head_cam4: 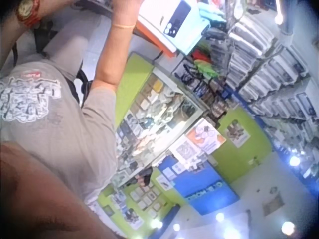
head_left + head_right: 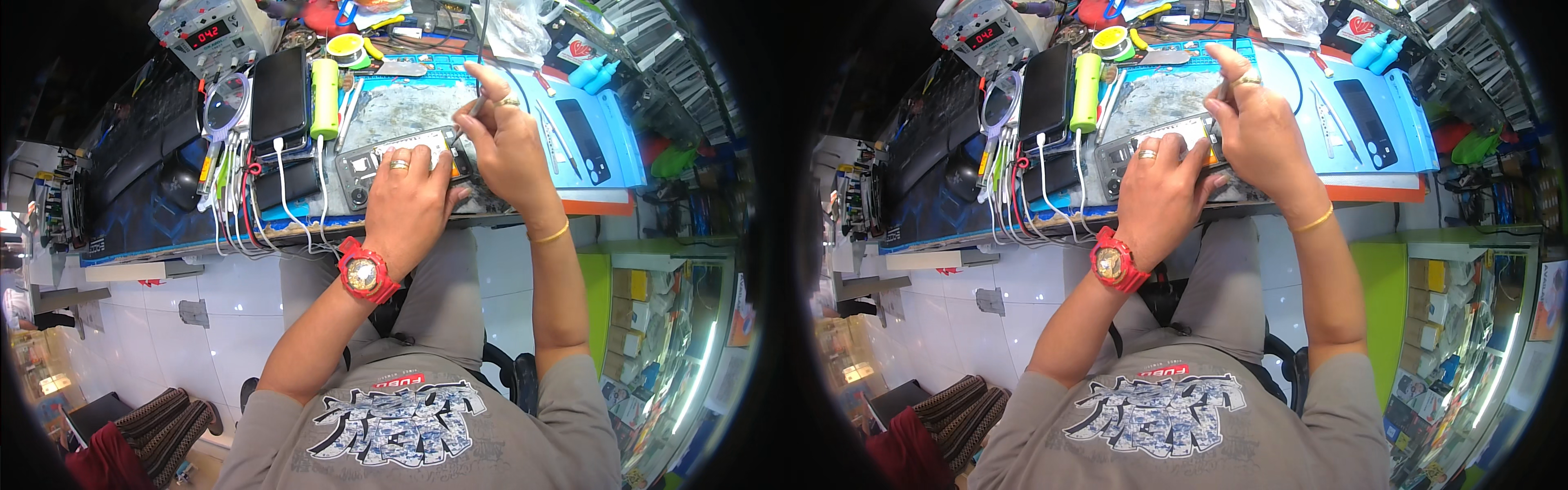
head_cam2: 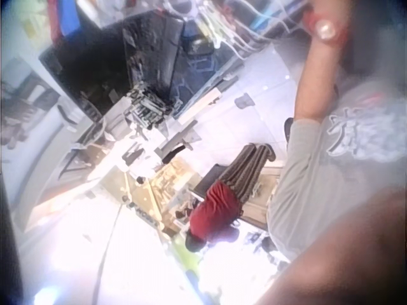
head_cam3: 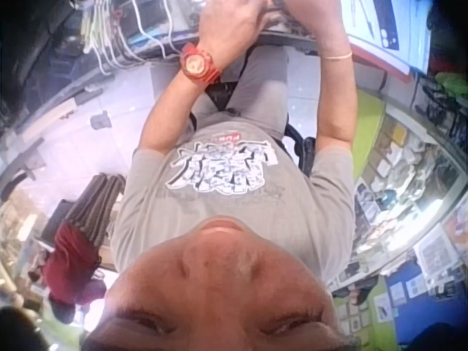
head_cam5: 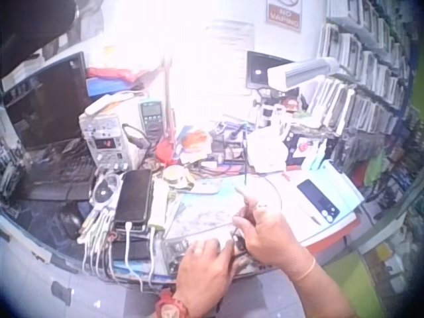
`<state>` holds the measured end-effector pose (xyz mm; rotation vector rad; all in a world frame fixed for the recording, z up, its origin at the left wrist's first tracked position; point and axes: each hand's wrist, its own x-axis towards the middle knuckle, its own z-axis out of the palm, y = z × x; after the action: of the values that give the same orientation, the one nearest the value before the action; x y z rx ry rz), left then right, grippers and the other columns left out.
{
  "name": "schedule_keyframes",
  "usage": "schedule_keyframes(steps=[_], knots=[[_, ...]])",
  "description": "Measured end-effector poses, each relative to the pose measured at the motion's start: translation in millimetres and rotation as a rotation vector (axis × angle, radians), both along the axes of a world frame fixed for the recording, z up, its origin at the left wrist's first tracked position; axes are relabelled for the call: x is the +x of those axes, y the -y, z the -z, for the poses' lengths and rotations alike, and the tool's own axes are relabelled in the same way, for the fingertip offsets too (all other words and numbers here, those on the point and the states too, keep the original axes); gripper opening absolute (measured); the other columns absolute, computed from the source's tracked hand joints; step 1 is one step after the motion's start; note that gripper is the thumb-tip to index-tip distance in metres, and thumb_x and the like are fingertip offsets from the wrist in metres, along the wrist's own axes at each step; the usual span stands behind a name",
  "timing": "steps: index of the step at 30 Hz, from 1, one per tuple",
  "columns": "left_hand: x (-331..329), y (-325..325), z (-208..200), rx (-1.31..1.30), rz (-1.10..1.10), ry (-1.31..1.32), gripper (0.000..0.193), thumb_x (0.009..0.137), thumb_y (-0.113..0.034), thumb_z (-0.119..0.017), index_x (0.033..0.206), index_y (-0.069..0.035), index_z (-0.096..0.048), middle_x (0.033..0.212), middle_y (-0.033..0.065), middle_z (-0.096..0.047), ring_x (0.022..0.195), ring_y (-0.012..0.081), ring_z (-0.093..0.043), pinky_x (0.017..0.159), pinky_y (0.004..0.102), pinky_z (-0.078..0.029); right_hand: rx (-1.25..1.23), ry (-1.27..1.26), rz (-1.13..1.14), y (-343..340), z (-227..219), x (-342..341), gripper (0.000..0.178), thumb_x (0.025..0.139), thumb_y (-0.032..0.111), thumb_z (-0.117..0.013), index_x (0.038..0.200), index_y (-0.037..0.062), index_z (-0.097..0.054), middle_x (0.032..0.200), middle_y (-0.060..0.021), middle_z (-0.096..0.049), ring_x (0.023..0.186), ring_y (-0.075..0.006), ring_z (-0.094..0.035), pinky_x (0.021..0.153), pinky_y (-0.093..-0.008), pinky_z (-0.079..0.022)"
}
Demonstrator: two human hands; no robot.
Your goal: The person holds a disassembled mobile phone and uses a thin metal tool to scrape and clean the internal edges of the device's housing on a workbench.
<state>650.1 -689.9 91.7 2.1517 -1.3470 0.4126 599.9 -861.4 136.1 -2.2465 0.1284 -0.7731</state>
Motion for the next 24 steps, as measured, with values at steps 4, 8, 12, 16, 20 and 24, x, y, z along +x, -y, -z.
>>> schedule_keyframes(steps=[4, 8, 12, 16, 20, 24], knots=[[-2, -1, 1, 0.019, 0.002, -0.019, 0.046, 0.09, -0.033, -0.082, 0.126, -0.006, -0.073, 0.106, 0.0131, -0.062, 0.104, 0.034, -0.061, 0.091, 0.0446, -0.053, -0.012, 0.158, 0.018, -1, 11, 5, 0.058, 0.095, 0.001, -0.073, 0.149, 0.0024, -0.053, 0.087, -0.0159, -0.072, 0.077, -0.0295, -0.073, 0.072, -0.0388, -0.057], [0, 2, -1, 0.003, 0.007, -0.009, 0.046, 0.09, -0.032, -0.082, 0.126, -0.005, -0.073, 0.106, 0.0133, -0.062, 0.104, 0.0341, -0.061, 0.09, 0.0445, -0.053, -0.089, -0.046, 0.136, 3, 0, 3, 0.061, 0.096, 0.0, -0.071, 0.153, 0.0026, -0.047, 0.089, -0.0153, -0.073, 0.078, -0.0276, -0.073, 0.075, -0.0373, -0.058], [0, 1, 0, 0.005, 0.012, -0.014, 0.046, 0.09, -0.032, -0.082, 0.126, -0.005, -0.073, 0.106, 0.0133, -0.062, 0.104, 0.0341, -0.061, 0.09, 0.0445, -0.053, 0.035, 0.094, -0.012, 1, 12, 0, 0.058, 0.095, 0.001, -0.073, 0.149, 0.0025, -0.051, 0.081, -0.0144, -0.07, 0.072, -0.0285, -0.072, 0.07, -0.0374, -0.056], [-1, 0, 0, 0.017, -0.005, -0.025, 0.047, 0.09, -0.032, -0.083, 0.126, -0.005, -0.073, 0.106, 0.0133, -0.062, 0.105, 0.0341, -0.061, 0.09, 0.0445, -0.053, -0.106, -0.005, 0.11, -3, 5, 2, 0.064, 0.093, -0.001, -0.074, 0.151, -0.0007, -0.048, 0.086, -0.0157, -0.073, 0.075, -0.0294, -0.075, 0.071, -0.0375, -0.058], [0, 0, -1, 0.005, 0.008, -0.022, 0.047, 0.089, -0.032, -0.083, 0.127, -0.005, -0.073, 0.107, 0.0136, -0.063, 0.106, 0.0343, -0.062, 0.092, 0.0445, -0.053, -0.004, 0.06, 0.138, 0, 10, -5, 0.063, 0.094, -0.003, -0.076, 0.15, -0.0035, -0.047, 0.09, -0.0128, -0.074, 0.077, -0.02, -0.075, 0.071, -0.0323, -0.059], [0, 1, 0, 0.005, 0.0, -0.014, 0.047, 0.089, -0.033, -0.083, 0.127, -0.005, -0.073, 0.108, 0.0139, -0.063, 0.105, 0.0346, -0.061, 0.092, 0.0446, -0.053, 0.146, 0.118, 0.19, 2, 12, -11, 0.065, 0.097, -0.006, -0.075, 0.152, -0.0011, -0.042, 0.094, -0.009, -0.073, 0.082, -0.0107, -0.072, 0.072, -0.0232, -0.058]])
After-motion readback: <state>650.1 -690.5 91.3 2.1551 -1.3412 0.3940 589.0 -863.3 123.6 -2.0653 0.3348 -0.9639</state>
